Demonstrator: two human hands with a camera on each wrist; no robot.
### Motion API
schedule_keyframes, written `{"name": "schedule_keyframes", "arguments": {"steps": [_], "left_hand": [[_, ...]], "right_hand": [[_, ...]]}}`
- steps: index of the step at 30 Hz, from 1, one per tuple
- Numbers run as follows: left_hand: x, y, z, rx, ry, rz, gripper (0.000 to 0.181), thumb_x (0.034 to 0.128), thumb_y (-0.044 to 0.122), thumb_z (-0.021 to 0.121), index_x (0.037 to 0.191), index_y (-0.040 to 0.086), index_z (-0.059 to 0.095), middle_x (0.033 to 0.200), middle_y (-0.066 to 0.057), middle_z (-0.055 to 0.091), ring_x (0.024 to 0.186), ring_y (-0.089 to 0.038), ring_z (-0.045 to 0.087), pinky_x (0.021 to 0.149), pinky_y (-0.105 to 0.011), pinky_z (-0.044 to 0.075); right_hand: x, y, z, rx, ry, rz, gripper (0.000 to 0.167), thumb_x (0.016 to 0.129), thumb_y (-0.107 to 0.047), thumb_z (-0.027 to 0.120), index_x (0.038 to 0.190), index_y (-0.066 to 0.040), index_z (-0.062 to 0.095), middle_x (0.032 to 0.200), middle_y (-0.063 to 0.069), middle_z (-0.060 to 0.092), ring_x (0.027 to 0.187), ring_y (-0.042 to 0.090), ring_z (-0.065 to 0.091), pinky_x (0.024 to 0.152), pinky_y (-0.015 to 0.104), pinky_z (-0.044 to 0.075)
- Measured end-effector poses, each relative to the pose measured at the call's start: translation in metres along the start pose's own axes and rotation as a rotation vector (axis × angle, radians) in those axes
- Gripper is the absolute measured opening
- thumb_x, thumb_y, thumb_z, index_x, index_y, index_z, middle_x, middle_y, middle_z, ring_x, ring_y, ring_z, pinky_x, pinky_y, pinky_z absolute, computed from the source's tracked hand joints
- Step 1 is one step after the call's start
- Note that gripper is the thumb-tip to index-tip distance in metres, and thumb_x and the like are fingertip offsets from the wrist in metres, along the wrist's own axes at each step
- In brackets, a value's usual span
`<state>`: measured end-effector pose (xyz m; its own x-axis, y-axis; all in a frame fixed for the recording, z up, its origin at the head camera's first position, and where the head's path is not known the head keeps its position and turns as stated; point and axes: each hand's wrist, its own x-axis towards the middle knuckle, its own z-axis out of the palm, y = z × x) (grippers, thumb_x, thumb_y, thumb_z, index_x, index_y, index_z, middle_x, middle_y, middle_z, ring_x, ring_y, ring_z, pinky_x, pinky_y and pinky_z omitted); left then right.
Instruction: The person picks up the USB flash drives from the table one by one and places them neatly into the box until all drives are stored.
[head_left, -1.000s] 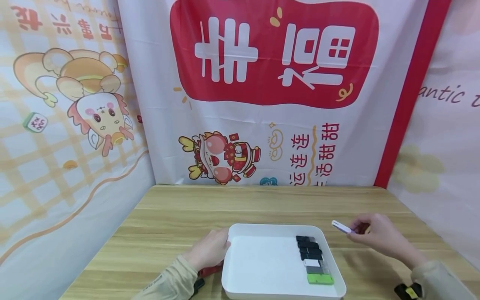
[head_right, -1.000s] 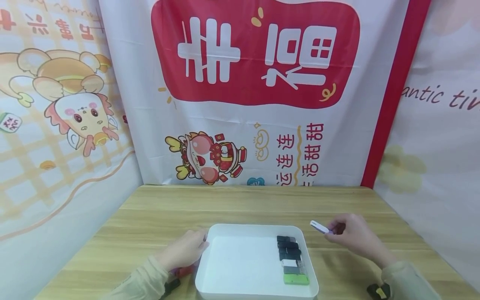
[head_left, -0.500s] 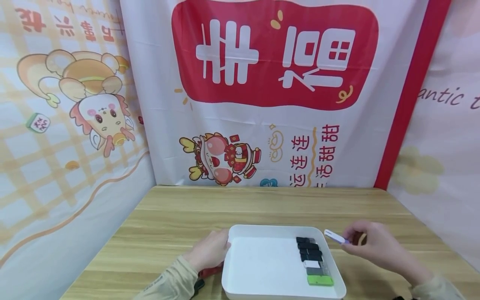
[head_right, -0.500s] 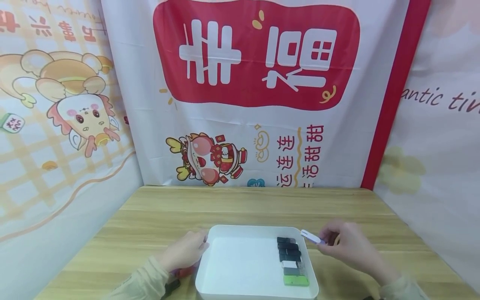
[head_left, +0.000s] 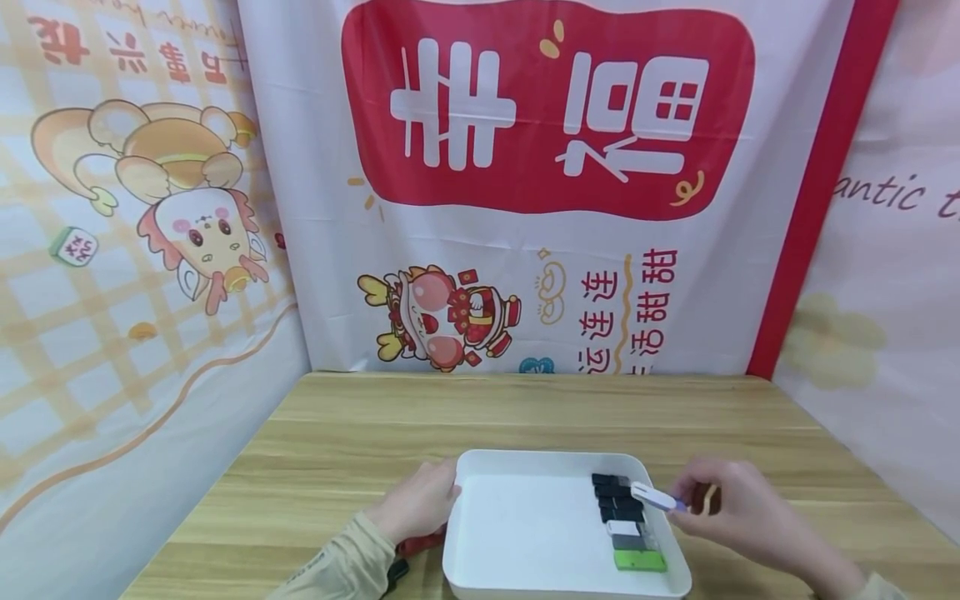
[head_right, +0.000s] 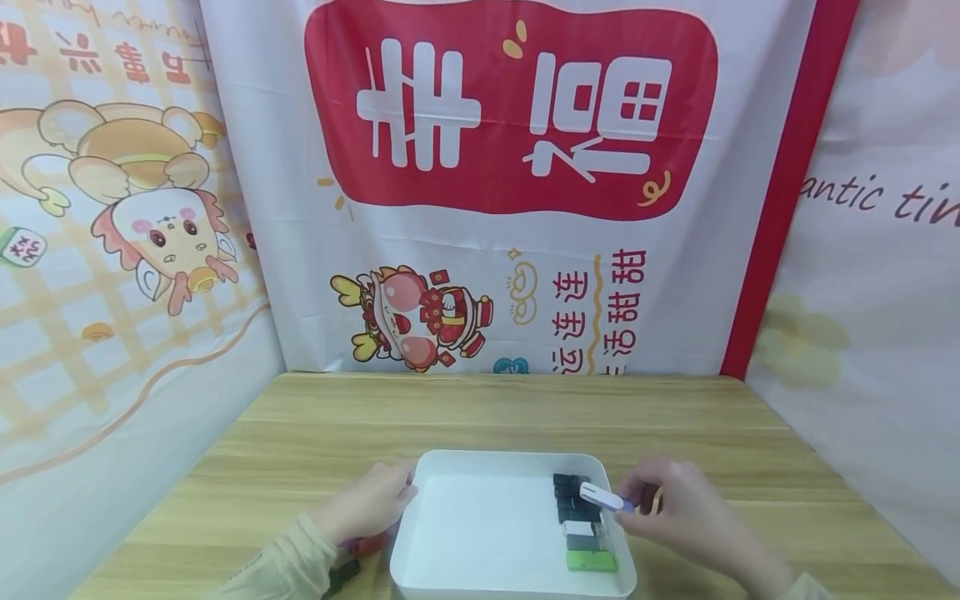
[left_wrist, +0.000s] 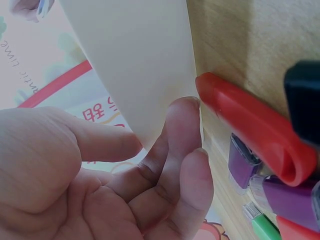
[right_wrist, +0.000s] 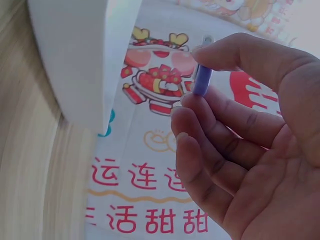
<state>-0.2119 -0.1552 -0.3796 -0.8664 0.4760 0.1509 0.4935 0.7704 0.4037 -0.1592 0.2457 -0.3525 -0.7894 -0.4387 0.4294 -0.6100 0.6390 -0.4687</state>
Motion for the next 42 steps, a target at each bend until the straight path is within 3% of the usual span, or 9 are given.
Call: {"name": "schedule_keyframes", "arguments": {"steps": [4,10,14,23,32,42], "left_hand": [[0.000,0.000,0.001,-0.003,-0.011,-0.019,0.017,0.0967,0.004,0.056,0.112,0.001,0.060,0.086,-0.004,0.063,0.072,-0.011,0.057,0.065,-0.033,0.051],[0.000,0.000,0.001,-0.004,-0.018,-0.025,0.019,0.0970,0.004,0.056,0.114,-0.002,0.060,0.085,-0.005,0.063,0.072,-0.012,0.057,0.064,-0.032,0.051],[0.000,0.000,0.001,0.004,-0.016,-0.037,0.020,0.0971,0.004,0.056,0.116,-0.003,0.059,0.090,-0.008,0.065,0.075,-0.013,0.058,0.067,-0.034,0.053],[0.001,-0.001,0.002,0.000,-0.007,-0.027,0.021,0.0969,0.004,0.056,0.117,0.000,0.059,0.097,-0.009,0.066,0.080,-0.013,0.059,0.074,-0.039,0.054],[-0.001,0.000,0.001,0.000,-0.023,-0.047,0.021,0.0972,0.005,0.056,0.117,0.000,0.059,0.099,-0.010,0.066,0.084,-0.014,0.060,0.076,-0.042,0.054],[-0.001,0.000,0.002,0.002,-0.027,-0.071,0.023,0.0975,0.007,0.055,0.120,-0.001,0.058,0.098,-0.011,0.066,0.084,-0.016,0.062,0.075,-0.042,0.054]], "right_hand": [[-0.002,-0.007,0.003,0.023,-0.008,0.003,0.018,0.078,-0.019,0.084,0.083,-0.024,0.068,0.075,-0.015,0.058,0.065,0.007,0.055,0.053,0.025,0.049],[-0.002,-0.013,0.005,0.056,-0.146,0.073,0.015,0.080,-0.025,0.083,0.085,-0.026,0.069,0.076,-0.015,0.058,0.065,0.007,0.055,0.056,0.025,0.049],[-0.001,-0.014,0.009,0.062,-0.214,0.049,0.015,0.081,-0.024,0.082,0.085,-0.026,0.068,0.075,-0.016,0.057,0.064,0.006,0.054,0.055,0.024,0.048],[0.002,-0.019,0.015,-0.014,-0.384,0.161,0.012,0.080,-0.027,0.081,0.087,-0.028,0.071,0.076,-0.015,0.056,0.066,0.008,0.053,0.058,0.024,0.048],[0.009,-0.019,0.026,-0.096,-0.483,0.062,0.014,0.076,-0.022,0.083,0.077,-0.029,0.070,0.073,-0.018,0.052,0.068,0.004,0.050,0.059,0.025,0.043],[0.014,-0.013,0.027,-0.139,-0.534,0.056,0.027,0.070,-0.016,0.085,0.067,-0.027,0.060,0.065,-0.015,0.048,0.058,0.003,0.046,0.052,0.024,0.040]]}}
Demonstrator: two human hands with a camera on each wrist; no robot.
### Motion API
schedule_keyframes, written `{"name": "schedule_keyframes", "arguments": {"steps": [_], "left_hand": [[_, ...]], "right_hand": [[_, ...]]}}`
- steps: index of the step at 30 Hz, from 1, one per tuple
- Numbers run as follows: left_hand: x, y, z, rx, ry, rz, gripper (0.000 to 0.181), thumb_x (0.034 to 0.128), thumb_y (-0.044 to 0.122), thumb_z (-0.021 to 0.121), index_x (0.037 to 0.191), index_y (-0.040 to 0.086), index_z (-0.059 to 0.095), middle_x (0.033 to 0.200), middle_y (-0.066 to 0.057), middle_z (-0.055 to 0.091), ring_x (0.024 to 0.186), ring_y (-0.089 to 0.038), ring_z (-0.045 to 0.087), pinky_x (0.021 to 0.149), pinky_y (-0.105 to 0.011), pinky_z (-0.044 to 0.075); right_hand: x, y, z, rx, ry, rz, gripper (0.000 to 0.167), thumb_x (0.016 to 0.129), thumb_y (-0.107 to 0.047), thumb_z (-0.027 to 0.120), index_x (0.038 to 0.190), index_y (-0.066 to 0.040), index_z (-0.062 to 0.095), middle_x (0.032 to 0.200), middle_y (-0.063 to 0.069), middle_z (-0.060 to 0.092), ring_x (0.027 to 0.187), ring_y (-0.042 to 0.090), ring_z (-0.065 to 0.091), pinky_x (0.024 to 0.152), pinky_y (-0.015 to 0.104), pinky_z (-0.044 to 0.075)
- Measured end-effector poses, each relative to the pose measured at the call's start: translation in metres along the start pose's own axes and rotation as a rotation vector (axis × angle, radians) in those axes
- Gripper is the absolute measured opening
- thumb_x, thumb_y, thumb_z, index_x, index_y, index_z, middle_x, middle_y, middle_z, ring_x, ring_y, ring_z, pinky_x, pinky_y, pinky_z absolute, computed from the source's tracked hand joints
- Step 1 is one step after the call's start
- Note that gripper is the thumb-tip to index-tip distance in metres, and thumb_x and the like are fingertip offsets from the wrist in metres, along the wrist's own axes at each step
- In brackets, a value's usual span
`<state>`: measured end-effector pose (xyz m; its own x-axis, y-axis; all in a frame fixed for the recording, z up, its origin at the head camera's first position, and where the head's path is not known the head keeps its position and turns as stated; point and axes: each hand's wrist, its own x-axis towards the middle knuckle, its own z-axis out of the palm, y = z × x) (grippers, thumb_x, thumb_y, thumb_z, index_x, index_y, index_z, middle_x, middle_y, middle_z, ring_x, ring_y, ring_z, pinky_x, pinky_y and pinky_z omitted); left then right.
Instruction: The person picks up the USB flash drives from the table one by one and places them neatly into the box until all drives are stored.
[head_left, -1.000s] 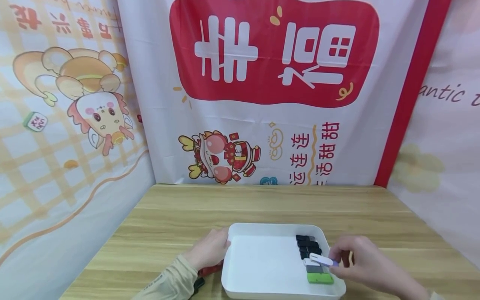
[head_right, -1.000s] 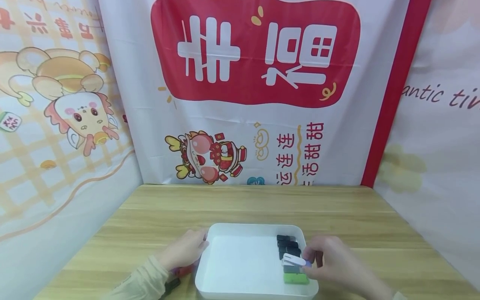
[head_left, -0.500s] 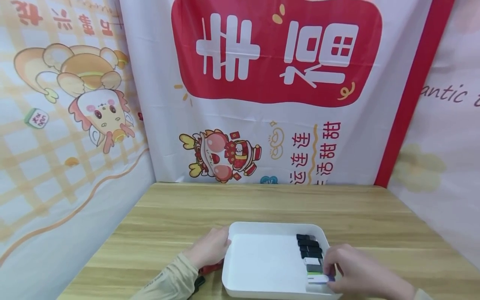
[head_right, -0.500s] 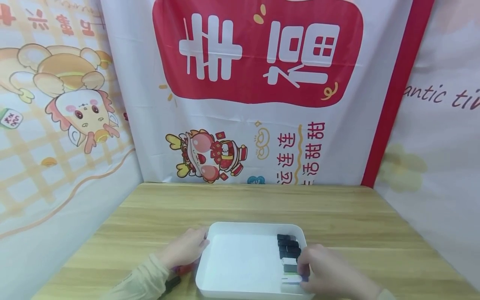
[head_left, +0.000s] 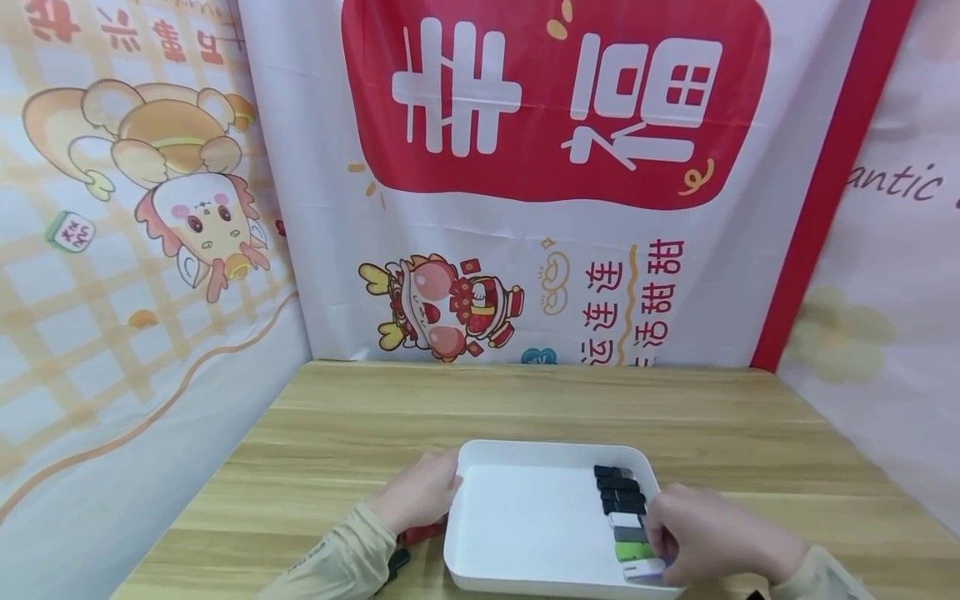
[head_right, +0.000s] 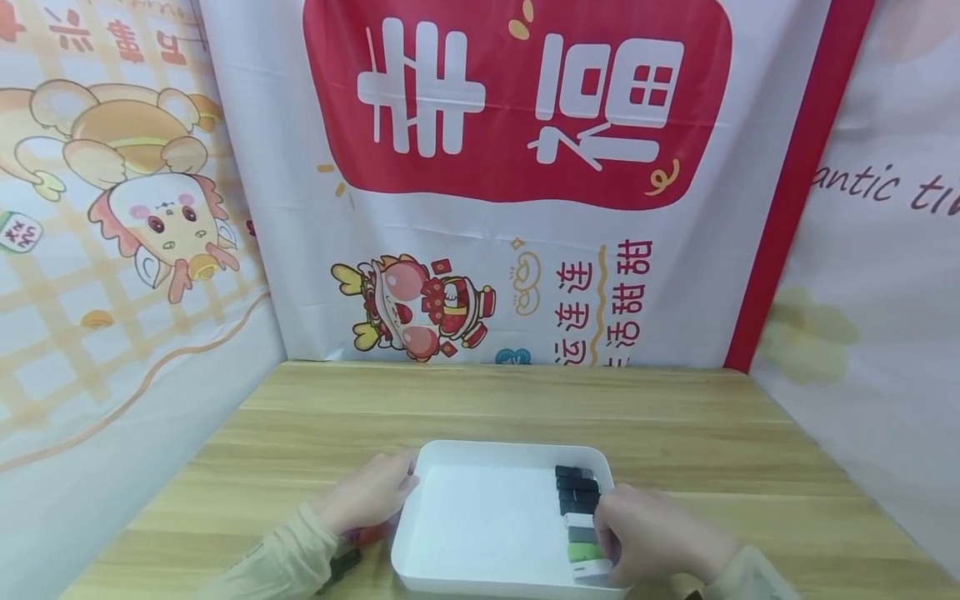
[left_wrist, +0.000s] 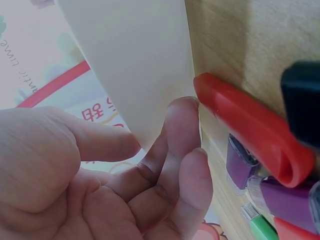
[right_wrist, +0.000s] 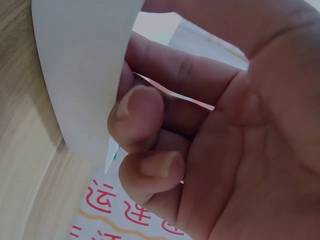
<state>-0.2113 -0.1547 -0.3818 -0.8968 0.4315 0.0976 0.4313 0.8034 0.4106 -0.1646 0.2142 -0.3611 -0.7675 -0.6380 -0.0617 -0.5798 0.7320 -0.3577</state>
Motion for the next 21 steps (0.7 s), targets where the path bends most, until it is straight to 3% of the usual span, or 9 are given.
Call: {"name": "schedule_keyframes", "arguments": {"steps": [15,21], "left_hand": [[0.0000,0.0022,-0.0027,-0.008,-0.007,0.010,0.026,0.0972,0.005,0.056,0.120,-0.006,0.056,0.098,-0.016,0.066,0.084,-0.018,0.062,0.073,-0.040,0.054],[-0.0003,0.0026,-0.0027,-0.001,0.001,0.011,0.026,0.0970,0.006,0.056,0.120,-0.006,0.056,0.095,-0.015,0.065,0.081,-0.017,0.061,0.073,-0.042,0.054]], "right_hand": [[0.0028,-0.0055,0.0056,-0.182,0.060,-0.039,0.032,0.066,-0.015,0.085,0.064,-0.026,0.055,0.065,-0.016,0.042,0.057,0.003,0.040,0.050,0.024,0.037],[0.0024,-0.0058,0.0006,-0.111,0.058,0.013,0.022,0.074,-0.020,0.084,0.070,-0.027,0.063,0.068,-0.015,0.046,0.062,0.004,0.044,0.055,0.025,0.039]]}}
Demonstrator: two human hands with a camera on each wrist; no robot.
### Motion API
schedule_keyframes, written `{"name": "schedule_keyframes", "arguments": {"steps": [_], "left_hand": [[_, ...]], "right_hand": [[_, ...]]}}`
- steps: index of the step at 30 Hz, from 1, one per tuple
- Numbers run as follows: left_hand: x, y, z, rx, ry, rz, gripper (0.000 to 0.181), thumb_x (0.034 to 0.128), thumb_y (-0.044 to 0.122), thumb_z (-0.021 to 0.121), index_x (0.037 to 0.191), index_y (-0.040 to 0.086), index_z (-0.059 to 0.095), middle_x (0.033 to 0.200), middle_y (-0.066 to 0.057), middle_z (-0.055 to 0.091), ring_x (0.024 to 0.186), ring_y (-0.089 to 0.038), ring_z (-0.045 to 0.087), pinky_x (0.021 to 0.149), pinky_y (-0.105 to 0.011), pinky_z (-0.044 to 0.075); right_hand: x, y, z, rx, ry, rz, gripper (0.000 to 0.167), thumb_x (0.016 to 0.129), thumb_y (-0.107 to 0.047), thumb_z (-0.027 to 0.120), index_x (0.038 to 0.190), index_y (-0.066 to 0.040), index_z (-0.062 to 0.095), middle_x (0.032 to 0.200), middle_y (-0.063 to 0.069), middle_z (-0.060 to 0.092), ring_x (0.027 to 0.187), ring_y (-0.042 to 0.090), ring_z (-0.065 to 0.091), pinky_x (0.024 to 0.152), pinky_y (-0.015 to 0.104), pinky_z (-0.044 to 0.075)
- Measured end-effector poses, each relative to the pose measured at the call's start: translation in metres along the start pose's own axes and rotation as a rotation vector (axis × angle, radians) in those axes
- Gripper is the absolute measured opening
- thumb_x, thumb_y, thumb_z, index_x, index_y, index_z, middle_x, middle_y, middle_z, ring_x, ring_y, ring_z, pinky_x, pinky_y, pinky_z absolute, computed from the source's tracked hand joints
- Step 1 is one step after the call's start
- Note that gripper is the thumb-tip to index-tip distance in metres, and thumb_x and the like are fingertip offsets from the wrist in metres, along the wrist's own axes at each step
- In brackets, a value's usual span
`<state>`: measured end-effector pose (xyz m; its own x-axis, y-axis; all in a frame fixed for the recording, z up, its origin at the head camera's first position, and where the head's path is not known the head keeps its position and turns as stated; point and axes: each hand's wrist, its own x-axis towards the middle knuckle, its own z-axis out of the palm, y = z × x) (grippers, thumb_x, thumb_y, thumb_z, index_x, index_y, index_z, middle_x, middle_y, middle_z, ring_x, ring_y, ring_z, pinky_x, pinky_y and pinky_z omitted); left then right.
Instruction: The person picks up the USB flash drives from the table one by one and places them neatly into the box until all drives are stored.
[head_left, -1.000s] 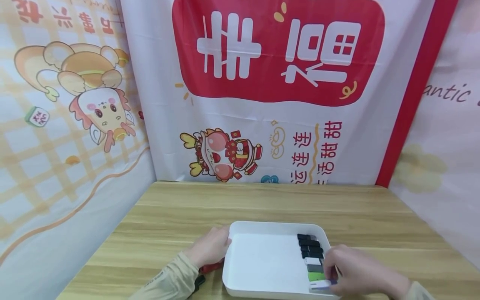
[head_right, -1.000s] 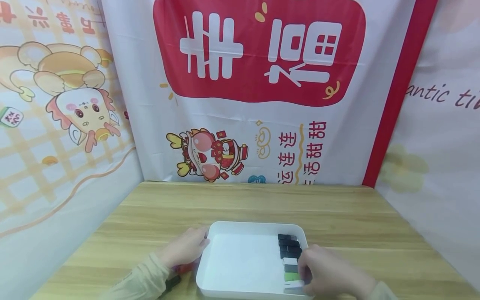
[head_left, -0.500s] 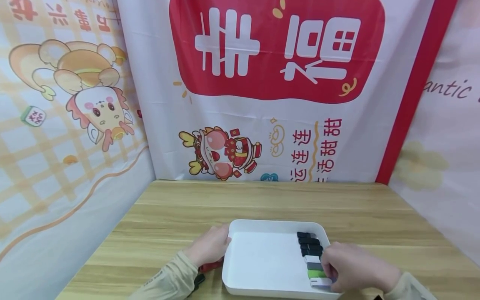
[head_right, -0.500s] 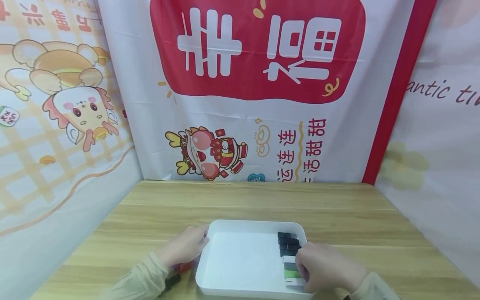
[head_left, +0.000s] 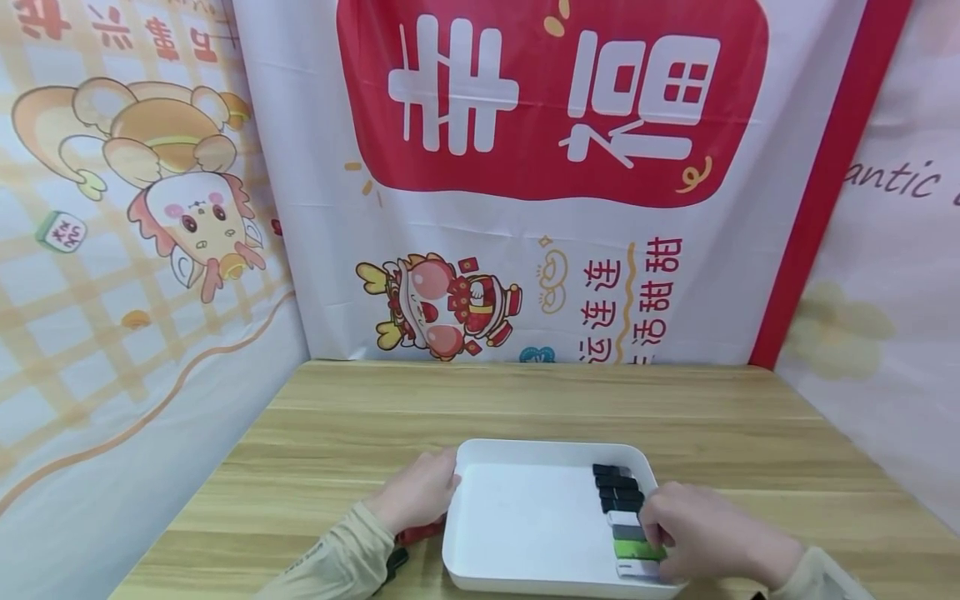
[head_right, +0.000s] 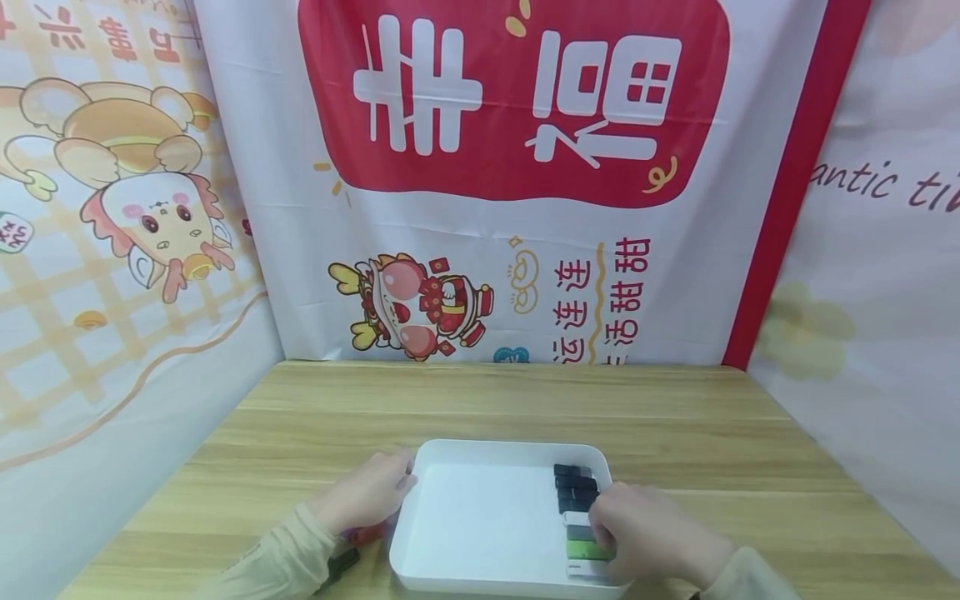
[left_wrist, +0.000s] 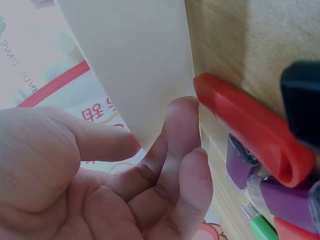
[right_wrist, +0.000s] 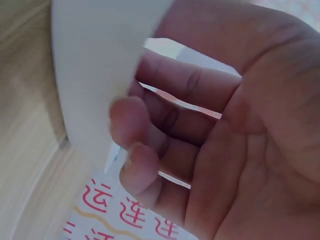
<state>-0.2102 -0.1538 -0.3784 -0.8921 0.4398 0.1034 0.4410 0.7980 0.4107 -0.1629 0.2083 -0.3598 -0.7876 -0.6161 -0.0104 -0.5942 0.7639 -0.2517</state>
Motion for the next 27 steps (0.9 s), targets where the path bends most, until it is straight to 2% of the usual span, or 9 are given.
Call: {"name": "schedule_keyframes", "arguments": {"steps": [3,6,8,11,14,20,27], "left_hand": [[0.000,-0.001,0.000,0.003,0.001,-0.001,0.025,0.0971,0.006,0.056,0.119,-0.006,0.056,0.093,-0.013,0.065,0.079,-0.017,0.059,0.072,-0.042,0.054],[-0.001,-0.001,-0.001,0.009,-0.002,-0.004,0.025,0.0972,0.006,0.056,0.119,-0.005,0.056,0.093,-0.013,0.065,0.079,-0.017,0.060,0.071,-0.042,0.054],[0.000,-0.002,-0.001,0.016,-0.007,-0.007,0.025,0.0973,0.007,0.056,0.119,-0.006,0.056,0.095,-0.014,0.065,0.082,-0.018,0.061,0.072,-0.042,0.054],[0.001,-0.002,0.001,0.016,-0.012,-0.012,0.028,0.0977,0.007,0.056,0.122,-0.007,0.055,0.099,-0.017,0.066,0.086,-0.018,0.062,0.075,-0.042,0.054],[0.002,-0.002,0.003,0.002,-0.017,-0.015,0.030,0.0983,0.007,0.055,0.125,-0.007,0.055,0.101,-0.017,0.067,0.086,-0.017,0.063,0.074,-0.040,0.054],[0.001,-0.003,0.002,-0.001,-0.014,0.002,0.027,0.0984,0.006,0.055,0.123,-0.005,0.055,0.098,-0.014,0.067,0.084,-0.016,0.063,0.071,-0.038,0.054],[0.003,-0.004,0.004,0.002,-0.016,0.004,0.024,0.0991,0.008,0.054,0.120,-0.003,0.057,0.091,-0.009,0.065,0.077,-0.011,0.058,0.066,-0.034,0.052]], "right_hand": [[-0.001,0.002,-0.004,0.079,0.067,0.044,0.013,0.082,-0.021,0.079,0.078,-0.026,0.068,0.069,-0.016,0.050,0.063,0.003,0.047,0.056,0.025,0.041],[-0.004,0.002,-0.007,0.136,0.181,0.180,0.003,0.087,-0.018,0.074,0.090,-0.019,0.072,0.066,-0.012,0.051,0.059,0.006,0.048,0.052,0.025,0.042],[-0.006,0.002,-0.006,0.162,0.238,0.302,0.010,0.088,-0.017,0.073,0.098,-0.014,0.072,0.063,-0.008,0.050,0.057,0.010,0.048,0.050,0.025,0.040],[-0.008,0.006,-0.002,0.183,0.258,0.431,0.024,0.089,-0.015,0.071,0.110,-0.006,0.071,0.060,-0.001,0.049,0.054,0.015,0.047,0.049,0.027,0.039],[-0.008,0.012,0.001,0.196,0.245,0.458,0.027,0.090,-0.014,0.069,0.113,0.000,0.069,0.062,0.000,0.049,0.055,0.016,0.047,0.049,0.028,0.039],[-0.006,0.014,0.008,0.232,0.238,0.448,0.021,0.090,-0.012,0.067,0.107,-0.001,0.071,0.059,0.000,0.047,0.053,0.016,0.046,0.048,0.027,0.037],[-0.001,0.013,0.012,0.266,0.211,0.503,0.031,0.090,-0.009,0.065,0.118,0.005,0.066,0.064,0.002,0.051,0.056,0.018,0.048,0.049,0.029,0.039]]}}
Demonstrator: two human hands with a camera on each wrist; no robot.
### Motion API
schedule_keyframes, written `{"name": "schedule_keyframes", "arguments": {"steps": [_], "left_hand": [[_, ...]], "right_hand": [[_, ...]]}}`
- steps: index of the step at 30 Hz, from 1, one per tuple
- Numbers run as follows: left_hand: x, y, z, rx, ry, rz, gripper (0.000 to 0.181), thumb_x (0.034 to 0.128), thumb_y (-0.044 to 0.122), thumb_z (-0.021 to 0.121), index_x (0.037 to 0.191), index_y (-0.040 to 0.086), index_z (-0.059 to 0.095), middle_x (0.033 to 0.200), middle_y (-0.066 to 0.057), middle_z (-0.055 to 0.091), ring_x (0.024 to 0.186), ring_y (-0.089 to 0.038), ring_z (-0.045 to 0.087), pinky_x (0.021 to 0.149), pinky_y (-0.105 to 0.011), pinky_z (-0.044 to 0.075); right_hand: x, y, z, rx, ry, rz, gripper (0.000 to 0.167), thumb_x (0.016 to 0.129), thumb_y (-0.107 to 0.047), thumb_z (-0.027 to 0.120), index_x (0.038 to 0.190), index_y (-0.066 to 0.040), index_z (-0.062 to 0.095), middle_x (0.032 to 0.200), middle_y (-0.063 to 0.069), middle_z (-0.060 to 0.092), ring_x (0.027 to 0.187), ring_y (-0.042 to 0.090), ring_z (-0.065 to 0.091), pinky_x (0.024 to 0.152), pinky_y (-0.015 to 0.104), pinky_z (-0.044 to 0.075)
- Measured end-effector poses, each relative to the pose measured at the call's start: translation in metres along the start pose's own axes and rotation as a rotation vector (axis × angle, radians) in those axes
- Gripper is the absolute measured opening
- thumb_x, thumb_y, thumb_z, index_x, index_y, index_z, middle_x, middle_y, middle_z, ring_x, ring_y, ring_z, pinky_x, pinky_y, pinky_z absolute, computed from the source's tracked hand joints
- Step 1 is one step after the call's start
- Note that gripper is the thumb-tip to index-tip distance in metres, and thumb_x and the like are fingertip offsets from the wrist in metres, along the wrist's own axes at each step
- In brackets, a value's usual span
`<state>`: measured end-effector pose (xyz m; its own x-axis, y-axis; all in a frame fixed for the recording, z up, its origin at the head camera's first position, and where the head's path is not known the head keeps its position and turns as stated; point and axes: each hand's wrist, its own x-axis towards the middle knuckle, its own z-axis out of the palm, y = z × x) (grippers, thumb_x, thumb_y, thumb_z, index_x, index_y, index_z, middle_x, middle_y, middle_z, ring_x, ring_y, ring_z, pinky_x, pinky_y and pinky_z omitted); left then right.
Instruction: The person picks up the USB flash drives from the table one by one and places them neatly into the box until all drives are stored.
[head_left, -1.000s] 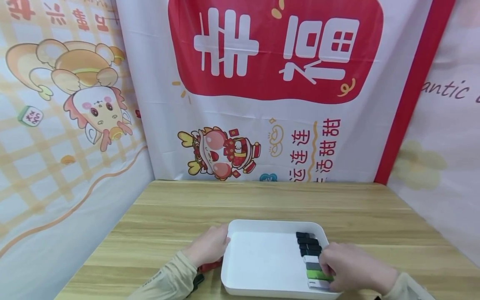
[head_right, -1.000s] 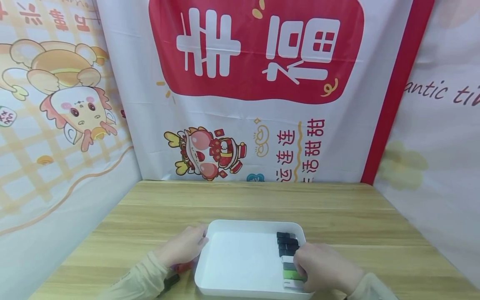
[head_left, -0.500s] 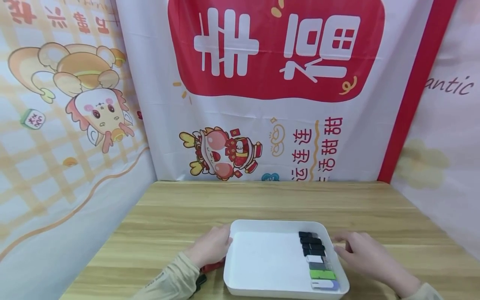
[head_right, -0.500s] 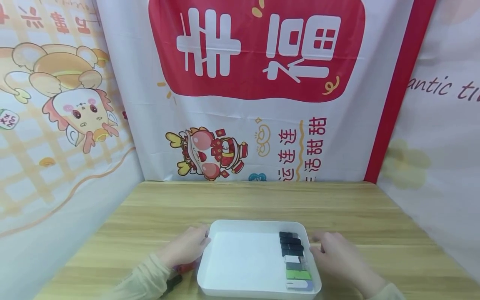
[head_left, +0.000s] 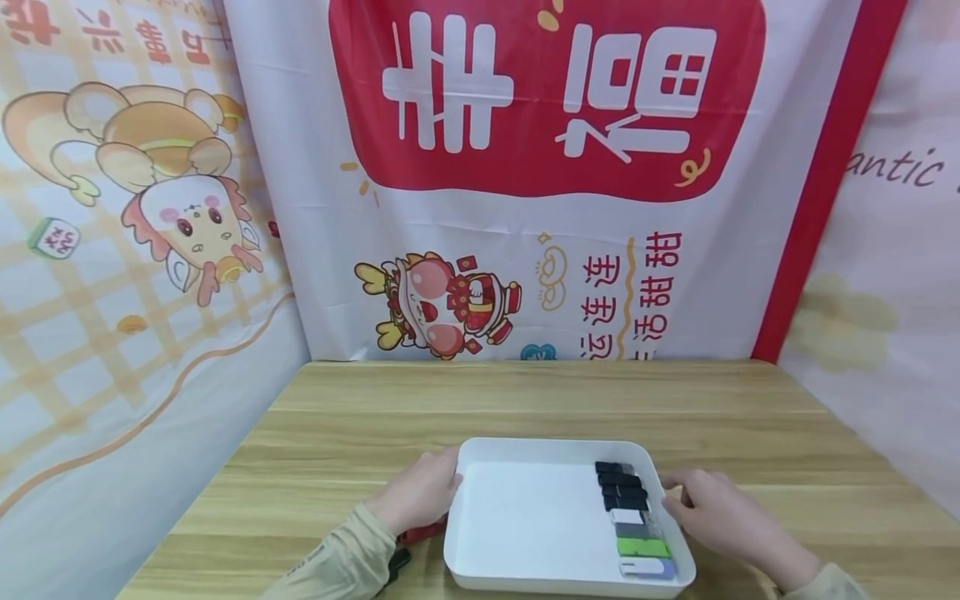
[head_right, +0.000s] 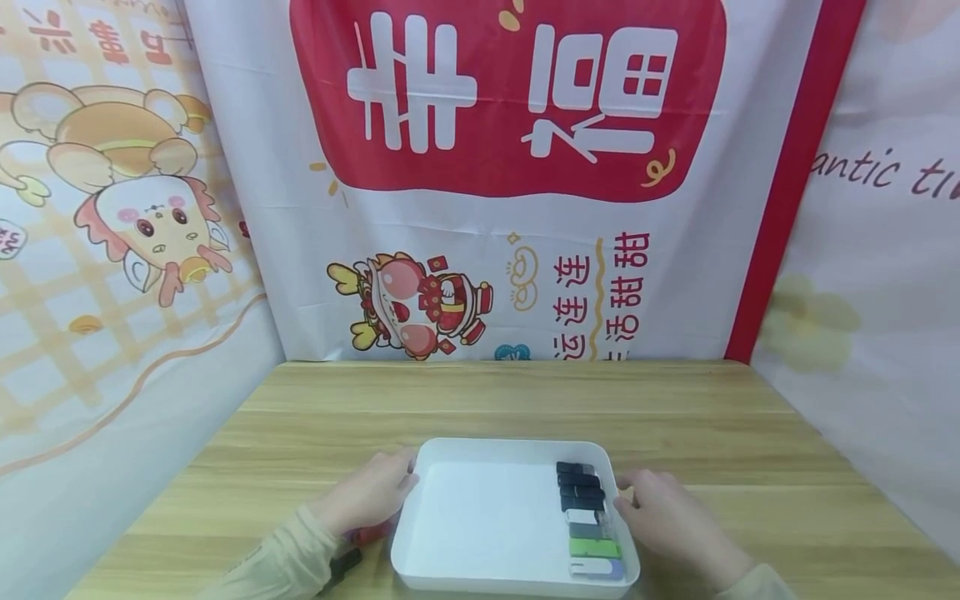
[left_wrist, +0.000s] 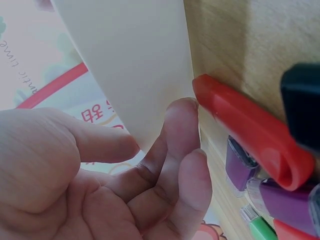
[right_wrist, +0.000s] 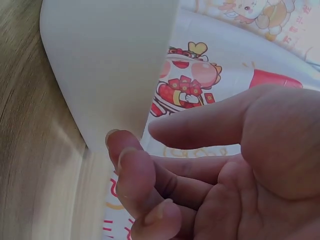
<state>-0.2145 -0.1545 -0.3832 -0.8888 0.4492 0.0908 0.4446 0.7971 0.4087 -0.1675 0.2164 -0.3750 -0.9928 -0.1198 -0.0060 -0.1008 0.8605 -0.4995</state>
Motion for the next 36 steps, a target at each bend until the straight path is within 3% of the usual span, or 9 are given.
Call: {"name": "schedule_keyframes", "arguments": {"steps": [4,11,15,22,25,28,31,36], "left_hand": [[-0.001,-0.001,0.001,-0.013,-0.012,-0.009,0.022,0.0992,0.008,0.054,0.117,-0.004,0.057,0.082,-0.004,0.062,0.070,-0.010,0.057,0.061,-0.032,0.050],[0.000,0.000,0.000,-0.044,-0.004,0.018,0.026,0.0993,0.005,0.052,0.124,-0.003,0.056,0.098,-0.010,0.067,0.075,-0.010,0.059,0.066,-0.032,0.052],[-0.001,-0.001,-0.001,-0.042,-0.004,0.013,0.027,0.0994,0.006,0.052,0.125,-0.003,0.056,0.099,-0.010,0.067,0.076,-0.011,0.060,0.067,-0.033,0.053],[0.000,-0.002,-0.002,-0.054,0.012,0.029,0.024,0.0986,0.004,0.054,0.122,-0.003,0.057,0.096,-0.010,0.067,0.076,-0.011,0.059,0.067,-0.033,0.053],[0.001,-0.003,-0.005,-0.085,0.003,0.039,0.017,0.1001,0.006,0.052,0.113,-0.003,0.059,0.086,-0.008,0.065,0.069,-0.010,0.058,0.061,-0.031,0.052],[0.000,-0.003,-0.013,-0.154,-0.007,0.009,0.018,0.1027,0.009,0.048,0.105,-0.004,0.060,0.077,-0.006,0.060,0.057,-0.011,0.055,0.050,-0.029,0.049],[-0.002,-0.005,-0.026,-0.218,0.000,-0.065,0.023,0.1044,0.014,0.045,0.095,0.000,0.061,0.070,-0.006,0.057,0.048,-0.012,0.050,0.042,-0.027,0.045],[-0.006,-0.017,-0.056,-0.130,0.057,-0.137,0.019,0.1015,0.017,0.053,0.086,0.008,0.060,0.066,-0.002,0.053,0.053,-0.012,0.048,0.047,-0.028,0.044]], "right_hand": [[0.001,0.001,0.001,0.011,-0.025,0.027,0.029,0.089,-0.007,0.067,0.116,0.004,0.067,0.066,0.003,0.052,0.057,0.018,0.049,0.050,0.029,0.041],[0.003,0.002,0.000,0.029,-0.031,0.030,0.028,0.086,-0.006,0.071,0.112,0.004,0.068,0.068,0.002,0.056,0.060,0.018,0.051,0.053,0.030,0.044],[0.005,0.001,-0.001,0.026,-0.023,0.014,0.029,0.084,-0.007,0.075,0.110,0.004,0.069,0.071,0.001,0.059,0.063,0.018,0.053,0.056,0.032,0.047],[0.005,-0.002,0.001,0.048,0.001,-0.009,0.027,0.083,-0.004,0.072,0.108,0.006,0.069,0.067,0.003,0.059,0.052,0.018,0.054,0.046,0.030,0.046],[0.004,-0.003,0.002,0.059,0.014,0.000,0.025,0.084,-0.002,0.071,0.107,0.006,0.068,0.066,0.004,0.059,0.048,0.018,0.054,0.043,0.030,0.045],[0.003,-0.003,0.003,0.058,0.002,0.025,0.024,0.084,-0.003,0.071,0.107,0.005,0.068,0.068,0.004,0.059,0.049,0.018,0.053,0.044,0.030,0.045],[0.002,-0.003,0.004,0.064,-0.016,0.048,0.023,0.085,-0.004,0.071,0.106,0.005,0.068,0.069,0.004,0.059,0.050,0.018,0.053,0.045,0.030,0.045],[0.002,-0.002,0.005,0.055,-0.007,0.025,0.023,0.085,-0.004,0.071,0.105,0.006,0.068,0.070,0.004,0.059,0.053,0.018,0.054,0.046,0.030,0.045]]}}
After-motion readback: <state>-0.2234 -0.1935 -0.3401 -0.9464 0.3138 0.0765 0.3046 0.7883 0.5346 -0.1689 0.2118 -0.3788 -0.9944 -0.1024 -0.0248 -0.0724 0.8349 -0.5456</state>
